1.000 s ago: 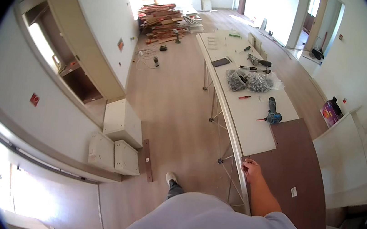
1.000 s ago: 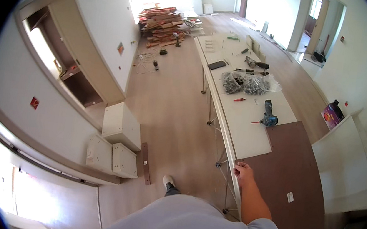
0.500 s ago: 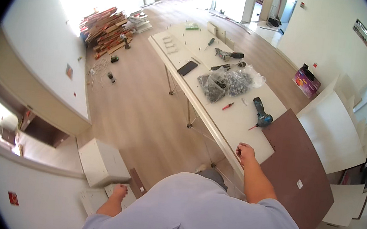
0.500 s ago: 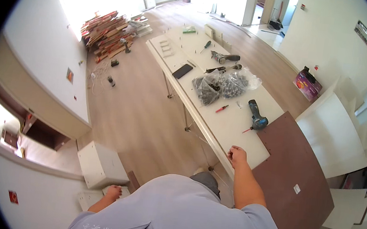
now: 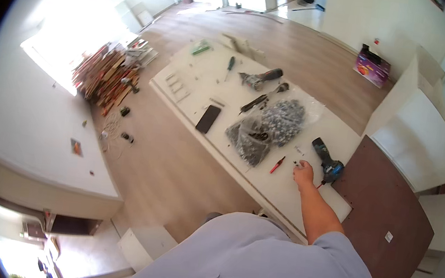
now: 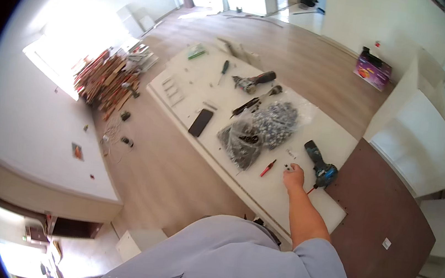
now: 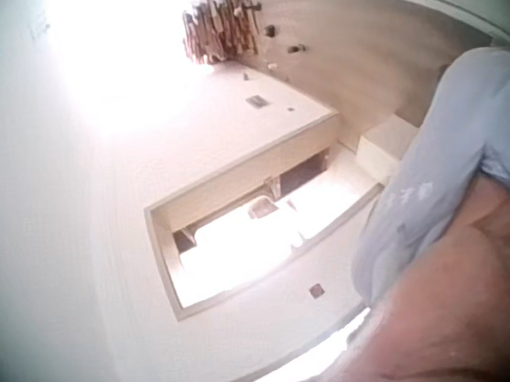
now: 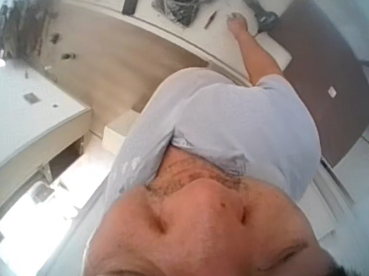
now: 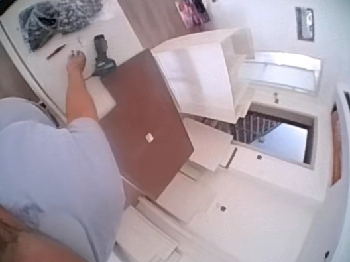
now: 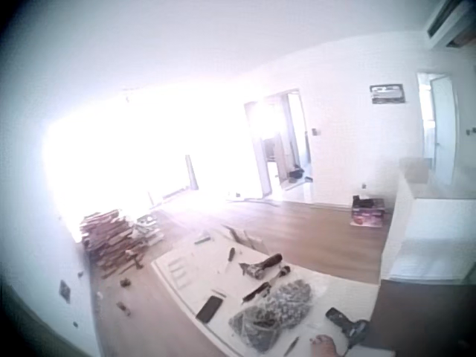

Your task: The person assembles furniture by using a screwdriver to tighten components on a white cabinet frame, moving a large wooden panel onto a table, and using a power drill to drive screws into the panel.

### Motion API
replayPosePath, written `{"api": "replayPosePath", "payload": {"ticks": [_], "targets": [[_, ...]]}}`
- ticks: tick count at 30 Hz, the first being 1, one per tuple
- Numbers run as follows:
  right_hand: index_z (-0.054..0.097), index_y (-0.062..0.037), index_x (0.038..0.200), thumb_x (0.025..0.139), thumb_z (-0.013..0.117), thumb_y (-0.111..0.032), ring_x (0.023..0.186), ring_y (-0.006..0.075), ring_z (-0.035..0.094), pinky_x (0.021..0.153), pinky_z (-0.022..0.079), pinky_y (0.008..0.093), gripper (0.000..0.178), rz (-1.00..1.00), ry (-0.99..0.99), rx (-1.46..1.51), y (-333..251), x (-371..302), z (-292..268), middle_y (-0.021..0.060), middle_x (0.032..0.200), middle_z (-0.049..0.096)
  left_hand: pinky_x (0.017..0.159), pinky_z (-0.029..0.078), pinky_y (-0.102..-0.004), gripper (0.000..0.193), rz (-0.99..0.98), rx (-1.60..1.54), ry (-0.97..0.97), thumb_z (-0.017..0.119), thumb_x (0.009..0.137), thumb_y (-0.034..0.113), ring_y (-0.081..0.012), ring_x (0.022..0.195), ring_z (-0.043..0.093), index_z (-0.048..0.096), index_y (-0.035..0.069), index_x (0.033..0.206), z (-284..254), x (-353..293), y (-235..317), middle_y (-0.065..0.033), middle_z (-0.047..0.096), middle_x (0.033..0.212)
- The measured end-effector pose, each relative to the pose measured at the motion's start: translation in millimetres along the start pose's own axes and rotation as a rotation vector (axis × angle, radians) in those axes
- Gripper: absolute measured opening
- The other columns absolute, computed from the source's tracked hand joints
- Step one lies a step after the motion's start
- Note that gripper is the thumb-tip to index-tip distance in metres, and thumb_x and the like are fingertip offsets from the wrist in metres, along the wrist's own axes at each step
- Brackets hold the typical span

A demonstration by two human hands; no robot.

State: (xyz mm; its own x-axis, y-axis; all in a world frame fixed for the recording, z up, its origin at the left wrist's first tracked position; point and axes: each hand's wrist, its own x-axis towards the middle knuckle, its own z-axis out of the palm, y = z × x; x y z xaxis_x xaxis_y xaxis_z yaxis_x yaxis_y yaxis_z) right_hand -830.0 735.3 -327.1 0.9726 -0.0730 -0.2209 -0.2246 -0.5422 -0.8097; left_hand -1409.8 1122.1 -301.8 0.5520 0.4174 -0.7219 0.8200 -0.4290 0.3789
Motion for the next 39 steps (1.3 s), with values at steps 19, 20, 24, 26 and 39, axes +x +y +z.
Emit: {"api": "replayPosePath", "payload": {"ticks": [19, 20, 24, 26, 39], "targets": [[0.061, 0.0018, 0.124, 0.082, 0.080, -0.044, 0.103, 0.0374, 0.073, 0.090, 0.057, 0.0461, 0.065, 0.241, -0.038, -0.618, -144, 30, -150, 0.0233, 0.111, 0.073, 0.086, 0.056, -0.0339, 0.029, 0.633, -0.081, 0.034, 0.066, 0.102, 0.020, -0.0180, 0.094, 0.070, 0.067, -0.002, 0.122, -275, 176, 380, -0.0108, 0.075, 0.104], [0.062, 0.0026, 0.121, 0.081, 0.080, -0.046, 0.102, 0.0384, 0.073, 0.088, 0.058, 0.0462, 0.065, 0.259, 0.033, -0.554, -156, 13, -151, 0.0248, 0.110, 0.073, 0.087, 0.055, -0.0335, 0.030, 0.701, -0.042, -0.020, 0.067, 0.102, 0.020, -0.0181, 0.096, 0.070, 0.067, -0.001, 0.123, -270, 169, 408, -0.0106, 0.075, 0.105], [0.067, 0.0043, 0.111, 0.078, 0.083, -0.052, 0.101, 0.0410, 0.072, 0.088, 0.056, 0.0456, 0.068, 0.233, 0.168, -0.355, -192, -45, -116, 0.0274, 0.107, 0.073, 0.102, 0.052, -0.0447, 0.040, 1.168, 0.240, -0.235, 0.073, 0.095, 0.026, -0.0342, 0.116, 0.067, 0.066, 0.002, 0.126, -247, 120, 517, -0.0150, 0.070, 0.123], [0.071, 0.0022, 0.093, 0.081, 0.086, -0.041, 0.077, 0.0275, 0.074, 0.072, 0.058, 0.0415, 0.047, 0.223, 0.213, 0.019, -155, -52, -75, 0.0158, 0.085, 0.075, 0.102, 0.049, -0.0464, 0.041, 1.556, 0.477, -0.140, 0.074, 0.092, 0.029, -0.0331, 0.116, 0.066, 0.067, 0.003, 0.123, -225, 108, 554, -0.0137, 0.069, 0.122], [0.070, 0.0006, 0.113, 0.091, 0.068, -0.062, 0.079, 0.0249, 0.075, 0.068, 0.058, 0.0389, 0.066, 0.709, 0.036, 0.665, -234, -204, -28, 0.0130, 0.096, 0.075, 0.077, 0.055, -0.0430, 0.025, 2.022, 0.932, -0.368, 0.073, 0.088, 0.030, -0.0274, 0.091, 0.070, 0.066, 0.014, 0.105, -232, 117, 578, -0.0050, 0.071, 0.093]]}}
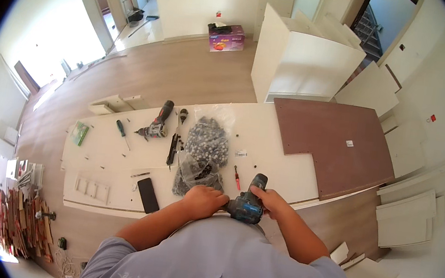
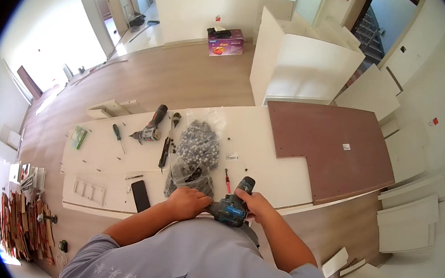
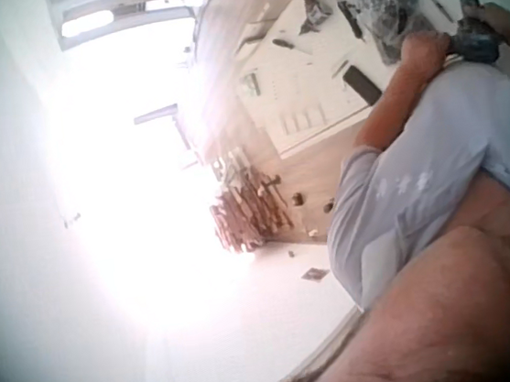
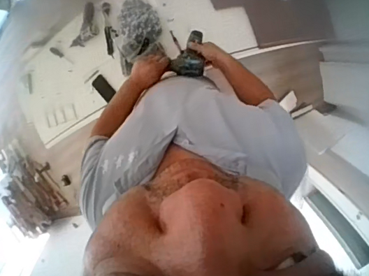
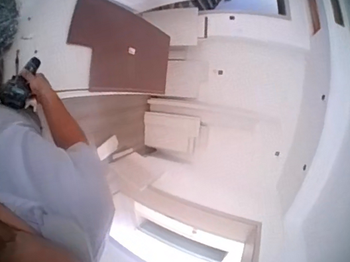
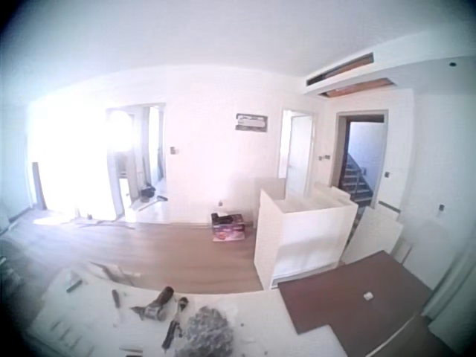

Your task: The person assembles furniture by using a screwdriver to tighten components on a white cabinet frame, moving a large wooden panel onto a table, and using a power drill to drive screws into the panel.

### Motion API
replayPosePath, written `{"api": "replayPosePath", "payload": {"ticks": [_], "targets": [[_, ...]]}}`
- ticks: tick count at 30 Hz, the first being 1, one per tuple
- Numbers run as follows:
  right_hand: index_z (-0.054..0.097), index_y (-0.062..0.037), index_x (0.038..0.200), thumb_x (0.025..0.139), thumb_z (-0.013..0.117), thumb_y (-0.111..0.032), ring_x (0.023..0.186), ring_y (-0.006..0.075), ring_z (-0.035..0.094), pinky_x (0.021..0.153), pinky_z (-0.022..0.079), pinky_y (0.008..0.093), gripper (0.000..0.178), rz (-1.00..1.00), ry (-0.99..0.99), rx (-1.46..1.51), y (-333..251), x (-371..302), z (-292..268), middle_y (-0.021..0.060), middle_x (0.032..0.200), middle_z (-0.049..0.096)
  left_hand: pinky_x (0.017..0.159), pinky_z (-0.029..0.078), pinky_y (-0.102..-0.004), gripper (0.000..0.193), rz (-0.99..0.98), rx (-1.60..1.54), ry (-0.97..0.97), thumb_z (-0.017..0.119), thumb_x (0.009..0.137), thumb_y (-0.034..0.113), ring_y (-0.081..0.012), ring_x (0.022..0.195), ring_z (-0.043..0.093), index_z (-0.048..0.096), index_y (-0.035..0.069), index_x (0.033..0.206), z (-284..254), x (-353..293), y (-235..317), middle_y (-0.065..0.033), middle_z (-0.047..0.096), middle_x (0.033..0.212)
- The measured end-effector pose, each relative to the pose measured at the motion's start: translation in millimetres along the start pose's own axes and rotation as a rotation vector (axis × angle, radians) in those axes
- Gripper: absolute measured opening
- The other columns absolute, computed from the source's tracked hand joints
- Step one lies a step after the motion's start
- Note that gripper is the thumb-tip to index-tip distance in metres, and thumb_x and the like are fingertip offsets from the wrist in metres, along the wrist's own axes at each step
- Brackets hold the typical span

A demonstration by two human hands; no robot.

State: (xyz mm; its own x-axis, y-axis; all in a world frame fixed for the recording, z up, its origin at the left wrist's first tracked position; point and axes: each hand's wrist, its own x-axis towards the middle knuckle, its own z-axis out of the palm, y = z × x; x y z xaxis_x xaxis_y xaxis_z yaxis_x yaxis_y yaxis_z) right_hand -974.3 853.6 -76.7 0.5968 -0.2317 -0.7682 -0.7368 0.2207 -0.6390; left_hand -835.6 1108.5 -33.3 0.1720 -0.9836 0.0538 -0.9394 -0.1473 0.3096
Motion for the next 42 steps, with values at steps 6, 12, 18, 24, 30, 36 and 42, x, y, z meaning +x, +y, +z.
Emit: {"api": "replayPosePath", "payload": {"ticks": [6, 12, 18, 24, 30, 36, 42], "targets": [[0.065, -0.0007, 0.127, 0.075, 0.087, -0.026, 0.108, 0.0411, 0.068, 0.099, 0.053, 0.0450, 0.062, -1.130, 0.321, -1.151, -27, -91, -28, 0.0199, 0.114, 0.072, 0.077, 0.056, -0.0472, 0.038, -0.219, -0.334, -0.016, 0.078, 0.085, 0.029, -0.0367, 0.093, 0.070, 0.066, 0.008, 0.115, -18, -32, 3, -0.0135, 0.072, 0.097], [0.064, -0.0033, 0.129, 0.072, 0.081, -0.007, 0.113, 0.0323, 0.068, 0.101, 0.052, 0.0374, 0.060, -0.688, -0.424, -0.675, -8, -71, 24, 0.0193, 0.122, 0.071, 0.076, 0.056, -0.0484, 0.040, -0.077, -0.417, 0.050, 0.078, 0.086, 0.029, -0.0376, 0.094, 0.070, 0.065, 0.008, 0.117, -12, -45, 0, -0.0152, 0.072, 0.099], [0.071, -0.0010, 0.117, 0.077, 0.079, -0.008, 0.093, 0.0228, 0.072, 0.089, 0.056, 0.0348, 0.041, -0.653, -0.303, -0.579, 9, -52, 49, 0.0158, 0.105, 0.077, 0.071, 0.057, -0.0447, 0.040, -0.023, -0.254, 0.151, 0.081, 0.080, 0.027, -0.0318, 0.087, 0.071, 0.065, 0.006, 0.110, 12, -60, -20, -0.0115, 0.071, 0.095], [0.071, -0.0008, 0.117, 0.078, 0.078, -0.007, 0.097, 0.0215, 0.073, 0.090, 0.056, 0.0330, 0.040, -0.843, -0.289, -0.572, 17, -44, 43, 0.0140, 0.106, 0.077, 0.067, 0.056, -0.0459, 0.025, -0.174, -0.242, 0.191, 0.077, 0.087, 0.030, -0.0335, 0.077, 0.070, 0.067, 0.012, 0.102, 45, -88, -42, -0.0099, 0.069, 0.081], [0.068, 0.0011, 0.117, 0.077, 0.077, -0.003, 0.093, 0.0186, 0.074, 0.087, 0.058, 0.0336, 0.041, -0.533, -0.079, -0.046, 60, -73, 13, 0.0086, 0.103, 0.076, 0.083, 0.054, -0.0519, 0.020, -1.084, -0.321, 0.294, 0.062, 0.101, 0.024, -0.0443, 0.098, 0.067, 0.063, 0.006, 0.109, 148, -187, -142, -0.0206, 0.070, 0.104], [0.063, 0.0020, 0.126, 0.082, 0.071, 0.006, 0.096, 0.0187, 0.072, 0.087, 0.058, 0.0355, 0.045, -0.533, 0.015, -0.253, 101, -85, 2, 0.0124, 0.114, 0.075, 0.089, 0.055, -0.0484, 0.016, -1.091, -0.271, 0.285, 0.070, 0.093, 0.020, -0.0376, 0.105, 0.066, 0.071, 0.007, 0.102, 154, -170, -159, -0.0145, 0.066, 0.107], [0.069, 0.0009, 0.108, 0.080, 0.074, 0.004, 0.088, 0.0196, 0.075, 0.082, 0.059, 0.0356, 0.029, -0.587, 0.149, -0.236, 99, -100, -2, 0.0100, 0.095, 0.076, 0.090, 0.055, -0.0473, 0.027, -1.093, -0.128, 0.422, 0.074, 0.090, 0.018, -0.0338, 0.107, 0.066, 0.068, 0.009, 0.115, 156, -147, -166, -0.0102, 0.068, 0.111]]}}
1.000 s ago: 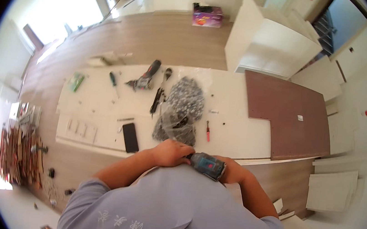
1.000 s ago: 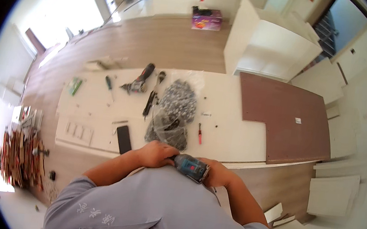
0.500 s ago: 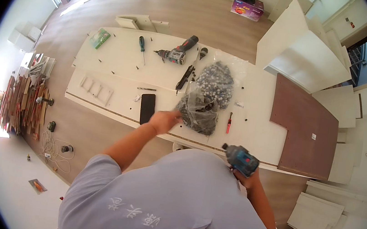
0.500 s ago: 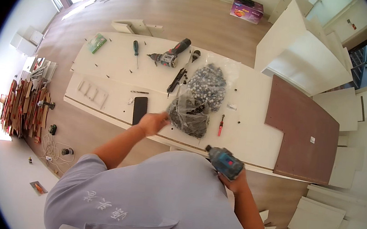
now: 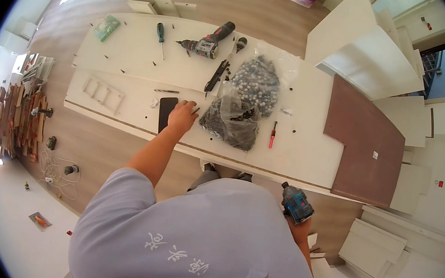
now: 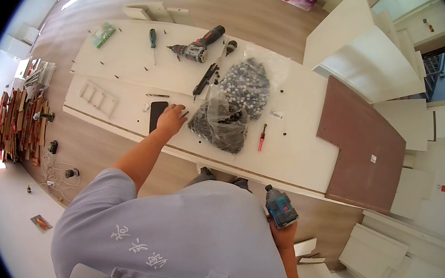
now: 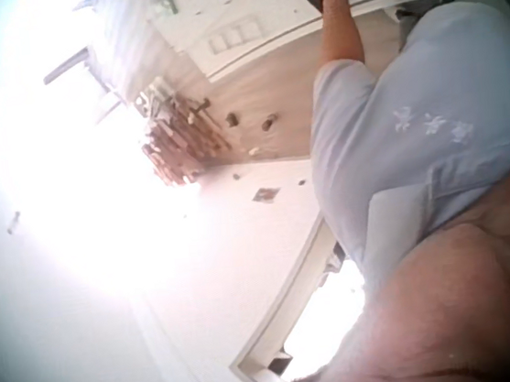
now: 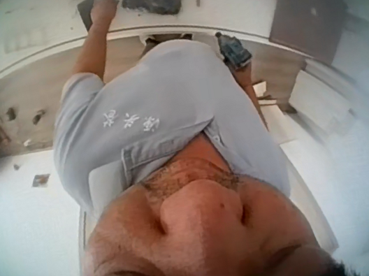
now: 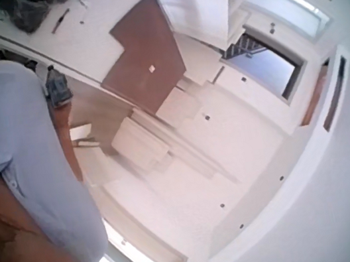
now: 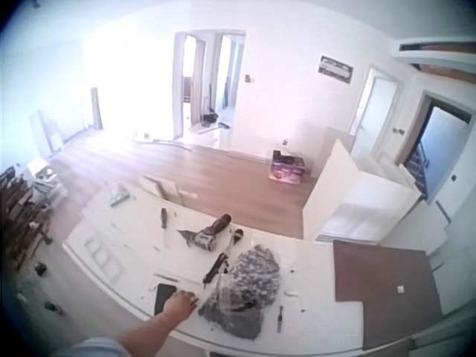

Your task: The person assembles furniture by using a screwdriver to tighten components on a white cabinet frame, moving a large wooden panel onto a table, and using a power drill to drive screws into the panel.

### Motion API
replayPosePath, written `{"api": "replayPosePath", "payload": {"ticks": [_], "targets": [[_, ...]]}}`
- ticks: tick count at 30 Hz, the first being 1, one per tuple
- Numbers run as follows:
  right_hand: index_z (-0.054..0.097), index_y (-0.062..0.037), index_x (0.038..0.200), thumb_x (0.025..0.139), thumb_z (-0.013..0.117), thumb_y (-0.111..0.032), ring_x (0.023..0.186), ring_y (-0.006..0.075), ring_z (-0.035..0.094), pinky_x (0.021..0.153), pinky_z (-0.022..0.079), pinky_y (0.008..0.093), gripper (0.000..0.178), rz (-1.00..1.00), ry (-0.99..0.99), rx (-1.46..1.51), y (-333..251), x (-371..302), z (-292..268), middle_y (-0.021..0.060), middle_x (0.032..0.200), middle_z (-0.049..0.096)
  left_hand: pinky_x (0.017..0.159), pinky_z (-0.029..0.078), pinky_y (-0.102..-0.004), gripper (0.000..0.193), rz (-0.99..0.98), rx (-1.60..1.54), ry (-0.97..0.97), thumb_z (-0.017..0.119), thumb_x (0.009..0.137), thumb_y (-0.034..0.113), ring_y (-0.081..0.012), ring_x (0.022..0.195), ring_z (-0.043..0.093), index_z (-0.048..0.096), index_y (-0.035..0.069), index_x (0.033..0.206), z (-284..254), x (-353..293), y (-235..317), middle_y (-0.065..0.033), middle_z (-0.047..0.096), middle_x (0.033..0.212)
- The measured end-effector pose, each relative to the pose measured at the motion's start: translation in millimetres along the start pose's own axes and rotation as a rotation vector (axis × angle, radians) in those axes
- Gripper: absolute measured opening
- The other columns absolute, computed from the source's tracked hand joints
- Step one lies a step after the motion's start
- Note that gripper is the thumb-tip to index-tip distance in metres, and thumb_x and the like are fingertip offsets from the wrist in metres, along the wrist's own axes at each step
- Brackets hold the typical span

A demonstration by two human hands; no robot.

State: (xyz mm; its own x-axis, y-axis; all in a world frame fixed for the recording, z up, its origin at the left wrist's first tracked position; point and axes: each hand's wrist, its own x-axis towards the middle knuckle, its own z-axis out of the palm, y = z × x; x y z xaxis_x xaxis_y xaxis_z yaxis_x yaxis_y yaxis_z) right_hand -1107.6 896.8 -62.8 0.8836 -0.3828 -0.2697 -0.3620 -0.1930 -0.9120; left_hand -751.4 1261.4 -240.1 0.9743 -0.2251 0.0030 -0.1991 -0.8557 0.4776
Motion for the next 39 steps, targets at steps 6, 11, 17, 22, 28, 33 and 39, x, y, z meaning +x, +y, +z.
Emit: {"api": "replayPosePath", "payload": {"ticks": [6, 11, 17, 22, 28, 33, 39], "targets": [[0.055, -0.0015, 0.128, 0.079, 0.081, 0.001, 0.099, 0.0215, 0.073, 0.090, 0.058, 0.0362, 0.056, 0.103, 0.044, 0.200, 51, -13, -22, 0.0120, 0.113, 0.073, 0.073, 0.057, -0.0368, 0.016, 0.159, -0.450, 0.077, 0.074, 0.093, 0.015, -0.0277, 0.081, 0.069, 0.068, 0.006, 0.105, 11, -15, 74, -0.0101, 0.069, 0.100], [0.064, -0.0006, 0.121, 0.078, 0.083, -0.001, 0.098, 0.0224, 0.073, 0.091, 0.057, 0.0371, 0.047, 0.012, 0.000, 0.031, 69, 12, -56, 0.0119, 0.111, 0.074, 0.081, 0.057, -0.0432, 0.029, 0.423, -0.455, -0.317, 0.074, 0.093, 0.025, -0.0357, 0.093, 0.069, 0.065, 0.006, 0.114, 41, -39, 203, -0.0149, 0.067, 0.111], [0.071, -0.0017, 0.114, 0.079, 0.077, 0.001, 0.095, 0.0187, 0.073, 0.088, 0.057, 0.0343, 0.035, -0.225, 0.042, -0.292, 59, 29, -132, 0.0083, 0.107, 0.077, 0.086, 0.058, -0.0497, 0.046, -0.060, -0.170, -0.421, 0.072, 0.096, 0.032, -0.0408, 0.103, 0.069, 0.056, -0.001, 0.124, 129, 1, 277, -0.0251, 0.060, 0.124], [0.068, 0.0023, 0.107, 0.076, 0.076, 0.004, 0.086, 0.0195, 0.075, 0.082, 0.060, 0.0362, 0.032, -0.118, 0.105, 0.008, 71, 33, -205, 0.0134, 0.101, 0.076, 0.087, 0.060, -0.0510, 0.034, -0.085, 0.034, -0.291, 0.063, 0.101, 0.027, -0.0407, 0.103, 0.069, 0.054, 0.000, 0.121, 161, 15, 294, -0.0235, 0.057, 0.131], [0.067, 0.0002, 0.120, 0.081, 0.070, 0.007, 0.100, 0.0174, 0.072, 0.089, 0.057, 0.0336, 0.040, -0.048, 0.080, 0.225, 110, 35, -264, 0.0094, 0.113, 0.075, 0.093, 0.055, -0.0516, 0.019, -0.034, 0.189, -0.175, 0.054, 0.103, 0.016, -0.0402, 0.109, 0.065, 0.058, 0.006, 0.119, 189, 9, 292, -0.0192, 0.063, 0.125], [0.066, 0.0006, 0.120, 0.080, 0.072, 0.006, 0.098, 0.0194, 0.073, 0.089, 0.057, 0.0349, 0.041, 0.011, -0.054, 0.146, 123, 57, -284, 0.0108, 0.112, 0.075, 0.089, 0.054, -0.0485, 0.017, -0.093, -0.026, 0.016, 0.056, 0.103, 0.013, -0.0347, 0.105, 0.067, 0.058, 0.005, 0.118, 195, -4, 289, -0.0163, 0.066, 0.115], [0.068, -0.0004, 0.120, 0.078, 0.076, 0.001, 0.101, 0.0195, 0.072, 0.090, 0.056, 0.0363, 0.043, -0.043, -0.223, 0.030, 161, 121, -263, 0.0095, 0.112, 0.076, 0.071, 0.056, -0.0377, 0.024, -0.477, -0.815, -0.165, 0.061, 0.102, 0.009, -0.0214, 0.075, 0.067, 0.057, 0.004, 0.124, 167, -46, 328, -0.0124, 0.067, 0.100]]}}
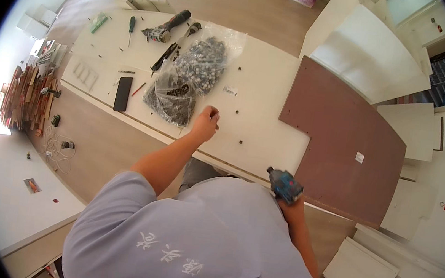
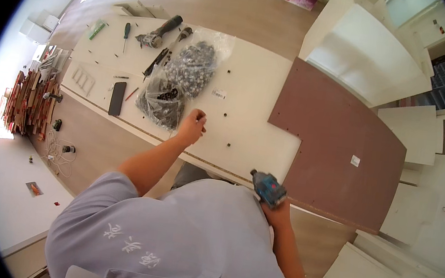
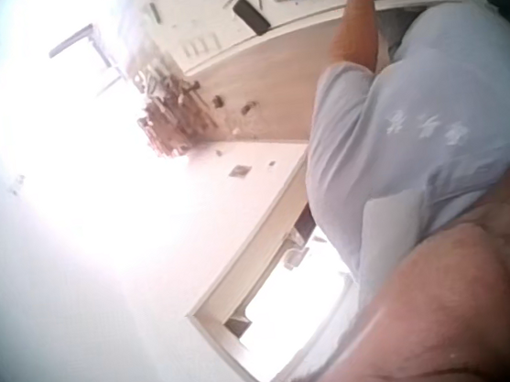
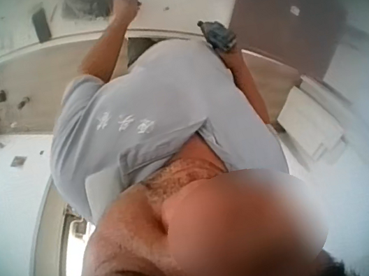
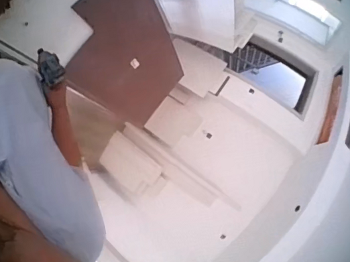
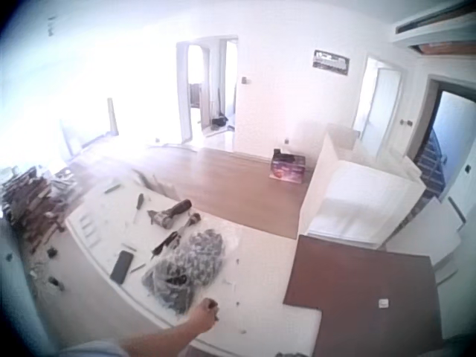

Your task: The person assembles furniture by using a screwdriver to tighten components on a white cabinet frame, moving a large wooden panel onto a table, and using a power drill to drive screws into the panel.

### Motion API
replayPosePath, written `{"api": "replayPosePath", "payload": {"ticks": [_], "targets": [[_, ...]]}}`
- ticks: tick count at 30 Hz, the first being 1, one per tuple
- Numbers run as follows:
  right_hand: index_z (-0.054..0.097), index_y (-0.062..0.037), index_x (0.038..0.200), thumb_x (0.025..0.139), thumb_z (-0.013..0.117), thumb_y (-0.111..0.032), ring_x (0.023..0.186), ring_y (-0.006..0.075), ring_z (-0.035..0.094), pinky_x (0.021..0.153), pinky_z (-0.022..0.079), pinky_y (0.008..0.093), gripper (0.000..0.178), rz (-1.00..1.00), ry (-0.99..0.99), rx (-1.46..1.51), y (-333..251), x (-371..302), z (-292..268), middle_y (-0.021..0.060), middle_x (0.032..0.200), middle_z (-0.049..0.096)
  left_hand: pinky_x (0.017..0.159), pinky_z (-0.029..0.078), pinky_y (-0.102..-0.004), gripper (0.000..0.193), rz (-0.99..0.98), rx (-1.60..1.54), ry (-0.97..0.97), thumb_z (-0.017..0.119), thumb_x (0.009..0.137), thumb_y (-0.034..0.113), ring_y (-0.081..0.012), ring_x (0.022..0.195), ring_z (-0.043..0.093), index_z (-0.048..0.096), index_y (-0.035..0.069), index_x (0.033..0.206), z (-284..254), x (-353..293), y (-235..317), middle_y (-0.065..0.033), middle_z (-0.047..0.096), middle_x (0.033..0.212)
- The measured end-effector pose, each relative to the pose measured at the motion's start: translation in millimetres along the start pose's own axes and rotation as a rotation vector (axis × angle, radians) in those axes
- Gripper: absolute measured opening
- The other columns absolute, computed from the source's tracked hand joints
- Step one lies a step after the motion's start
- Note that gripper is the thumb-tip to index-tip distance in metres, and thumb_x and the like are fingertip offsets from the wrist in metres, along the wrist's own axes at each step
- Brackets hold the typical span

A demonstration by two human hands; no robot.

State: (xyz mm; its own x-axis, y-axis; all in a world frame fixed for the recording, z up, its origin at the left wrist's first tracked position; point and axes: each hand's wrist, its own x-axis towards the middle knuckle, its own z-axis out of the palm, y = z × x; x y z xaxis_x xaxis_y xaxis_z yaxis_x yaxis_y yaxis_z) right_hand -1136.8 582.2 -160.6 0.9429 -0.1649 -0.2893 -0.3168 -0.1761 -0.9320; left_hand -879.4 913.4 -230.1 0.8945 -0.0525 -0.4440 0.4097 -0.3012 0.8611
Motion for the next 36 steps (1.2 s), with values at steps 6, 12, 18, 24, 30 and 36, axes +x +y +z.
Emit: {"api": "replayPosePath", "payload": {"ticks": [6, 12, 18, 24, 30, 36], "targets": [[0.062, 0.0023, 0.130, 0.075, 0.069, 0.003, 0.096, 0.0219, 0.072, 0.083, 0.061, 0.0361, 0.055, 0.199, -0.171, 0.197, -7, 40, 12, 0.0152, 0.113, 0.075, 0.076, 0.057, -0.0336, 0.020, 0.234, 0.343, -0.450, 0.069, 0.099, 0.016, -0.0183, 0.083, 0.069, 0.070, 0.004, 0.115, 43, -52, -42, -0.0102, 0.073, 0.099], [0.060, 0.0020, 0.132, 0.074, 0.067, 0.004, 0.097, 0.0221, 0.072, 0.082, 0.061, 0.0362, 0.058, 0.238, -0.270, 0.211, -27, 51, -8, 0.0148, 0.112, 0.076, 0.092, 0.056, -0.0318, 0.036, -0.264, 0.109, -0.635, 0.072, 0.095, 0.011, -0.0161, 0.102, 0.067, 0.069, 0.002, 0.130, 77, -62, 13, -0.0089, 0.074, 0.113], [0.060, 0.0017, 0.132, 0.071, 0.065, 0.005, 0.099, 0.0246, 0.073, 0.080, 0.061, 0.0367, 0.061, 0.295, -0.317, 0.291, -44, 58, -20, 0.0158, 0.113, 0.075, 0.098, 0.055, -0.0323, 0.043, 0.076, 0.212, -0.794, 0.069, 0.093, 0.003, -0.0159, 0.104, 0.068, 0.067, 0.003, 0.135, 61, -82, 45, -0.0098, 0.074, 0.116], [0.064, 0.0005, 0.129, 0.073, 0.065, 0.004, 0.101, 0.0226, 0.073, 0.082, 0.061, 0.0360, 0.057, 0.300, -0.369, 0.261, -56, 54, -30, 0.0135, 0.110, 0.076, 0.095, 0.055, -0.0351, 0.035, 0.339, 0.504, -0.819, 0.070, 0.093, 0.011, -0.0221, 0.100, 0.071, 0.071, 0.008, 0.128, 77, -98, 85, -0.0135, 0.075, 0.106], [0.066, 0.0007, 0.127, 0.074, 0.069, 0.006, 0.103, 0.0220, 0.073, 0.085, 0.061, 0.0359, 0.053, 0.273, -0.313, 0.289, -48, 41, -48, 0.0132, 0.110, 0.077, 0.088, 0.055, -0.0423, 0.027, 0.510, 0.621, -0.806, 0.071, 0.093, 0.017, -0.0323, 0.095, 0.070, 0.074, 0.007, 0.117, 90, -102, 102, -0.0155, 0.074, 0.104], [0.066, 0.0014, 0.128, 0.072, 0.065, 0.006, 0.099, 0.0245, 0.073, 0.083, 0.062, 0.0371, 0.056, 0.294, -0.288, 0.422, -59, 34, -58, 0.0165, 0.109, 0.076, 0.086, 0.055, -0.0450, 0.027, 0.625, 0.670, -0.853, 0.072, 0.093, 0.022, -0.0368, 0.092, 0.068, 0.075, 0.007, 0.115, 106, -94, 110, -0.0170, 0.073, 0.101]]}}
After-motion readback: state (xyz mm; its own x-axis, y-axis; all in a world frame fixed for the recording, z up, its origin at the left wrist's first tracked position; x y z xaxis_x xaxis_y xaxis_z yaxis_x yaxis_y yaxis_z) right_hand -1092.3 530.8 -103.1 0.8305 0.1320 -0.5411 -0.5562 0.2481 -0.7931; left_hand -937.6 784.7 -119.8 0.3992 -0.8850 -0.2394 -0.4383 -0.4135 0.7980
